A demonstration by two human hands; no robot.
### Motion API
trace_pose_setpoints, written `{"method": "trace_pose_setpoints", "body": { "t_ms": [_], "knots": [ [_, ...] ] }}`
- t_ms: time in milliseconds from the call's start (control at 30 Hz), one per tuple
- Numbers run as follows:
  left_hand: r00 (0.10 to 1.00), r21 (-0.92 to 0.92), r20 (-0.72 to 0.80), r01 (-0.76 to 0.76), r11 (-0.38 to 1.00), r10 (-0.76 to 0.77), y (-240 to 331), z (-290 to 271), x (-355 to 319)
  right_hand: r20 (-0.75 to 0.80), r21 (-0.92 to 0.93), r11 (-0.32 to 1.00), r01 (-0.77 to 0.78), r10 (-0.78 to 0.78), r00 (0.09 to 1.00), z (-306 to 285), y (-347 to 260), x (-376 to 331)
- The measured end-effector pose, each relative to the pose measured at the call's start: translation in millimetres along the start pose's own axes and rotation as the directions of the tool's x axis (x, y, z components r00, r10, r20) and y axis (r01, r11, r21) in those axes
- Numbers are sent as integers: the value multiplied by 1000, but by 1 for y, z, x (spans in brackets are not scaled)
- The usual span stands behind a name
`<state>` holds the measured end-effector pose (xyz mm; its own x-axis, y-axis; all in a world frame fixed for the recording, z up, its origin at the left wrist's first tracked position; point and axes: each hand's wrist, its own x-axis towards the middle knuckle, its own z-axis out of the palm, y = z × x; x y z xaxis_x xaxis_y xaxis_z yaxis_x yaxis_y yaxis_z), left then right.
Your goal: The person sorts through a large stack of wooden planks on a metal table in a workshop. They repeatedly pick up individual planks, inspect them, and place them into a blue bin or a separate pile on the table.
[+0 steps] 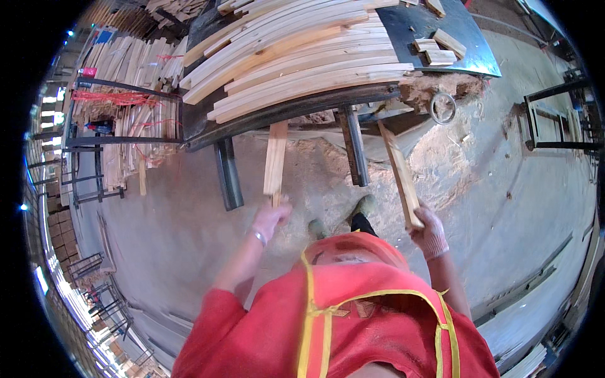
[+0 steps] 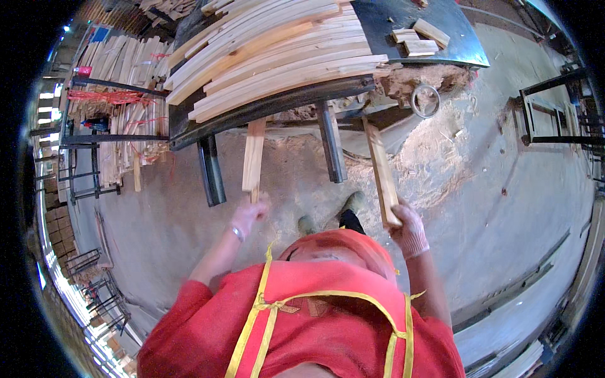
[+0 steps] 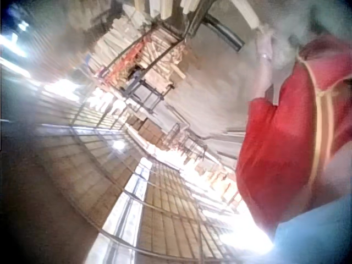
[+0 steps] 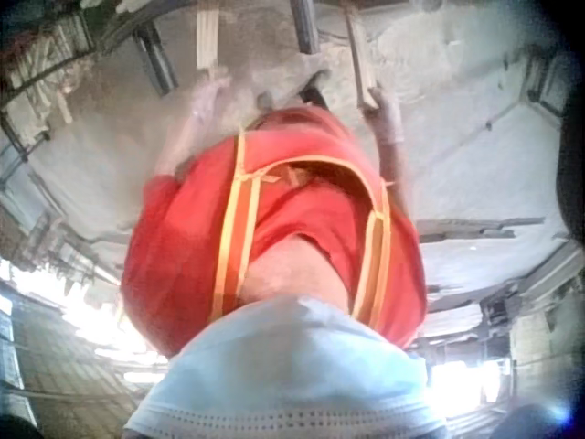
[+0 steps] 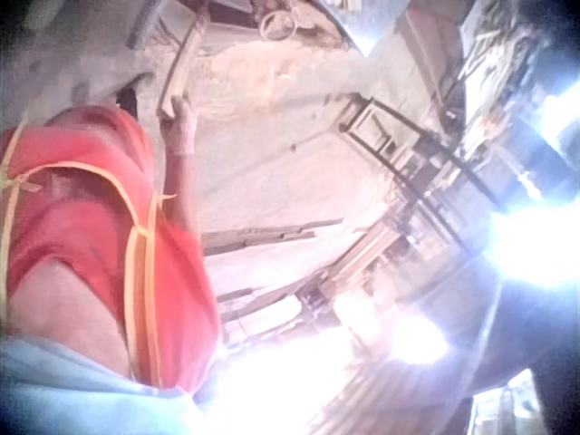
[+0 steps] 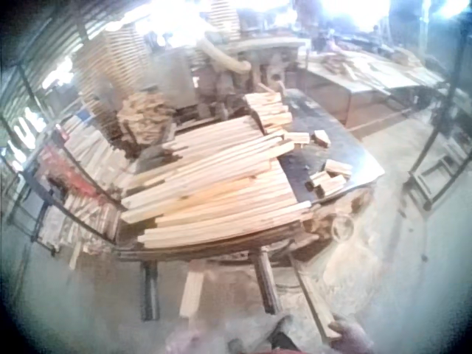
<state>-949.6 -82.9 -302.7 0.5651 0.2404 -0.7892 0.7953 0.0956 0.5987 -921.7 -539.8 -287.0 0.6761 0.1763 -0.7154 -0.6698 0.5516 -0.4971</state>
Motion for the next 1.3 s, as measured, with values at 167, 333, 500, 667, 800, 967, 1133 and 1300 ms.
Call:
{"method": "trace_pose_setpoints", "body": {
  "t_ms": [167, 333, 500, 667, 800, 967, 1133, 1300],
  "knots": [
    [988, 146, 97, 106, 984, -121, -42, -41, -86, 30, 263, 936, -235, 236, 971, 1, 60, -79],
    [960, 383, 280, -117, 916, 5, -105, -129, -131, 181, 138, 980, -142, 116, 977, 52, 72, -144],
    [980, 606, 98, -196, 771, 173, -76, -148, -164, 115, 107, 991, 84, -96, 989, 68, 108, -156],
    [856, 35, 330, -433, 901, 398, -8, -98, -142, 86, 37, 957, 288, -290, 953, 97, 100, -145],
    [843, -532, 358, -169, 830, 401, 41, -26, -93, 153, -59, 942, 330, -318, 935, 103, 62, -140],
    [776, -738, 306, -173, 652, 552, 177, 118, -86, 121, -182, 885, 428, -412, 903, 88, 11, -115],
    [534, -68, 550, -738, 672, 642, 290, 140, -70, 185, -117, 896, 429, -405, 896, 116, -74, -92],
    [551, 238, 425, -834, 498, 718, 268, 153, -70, 287, -87, 937, 339, -302, 909, 117, -113, -50]
  ]
}}
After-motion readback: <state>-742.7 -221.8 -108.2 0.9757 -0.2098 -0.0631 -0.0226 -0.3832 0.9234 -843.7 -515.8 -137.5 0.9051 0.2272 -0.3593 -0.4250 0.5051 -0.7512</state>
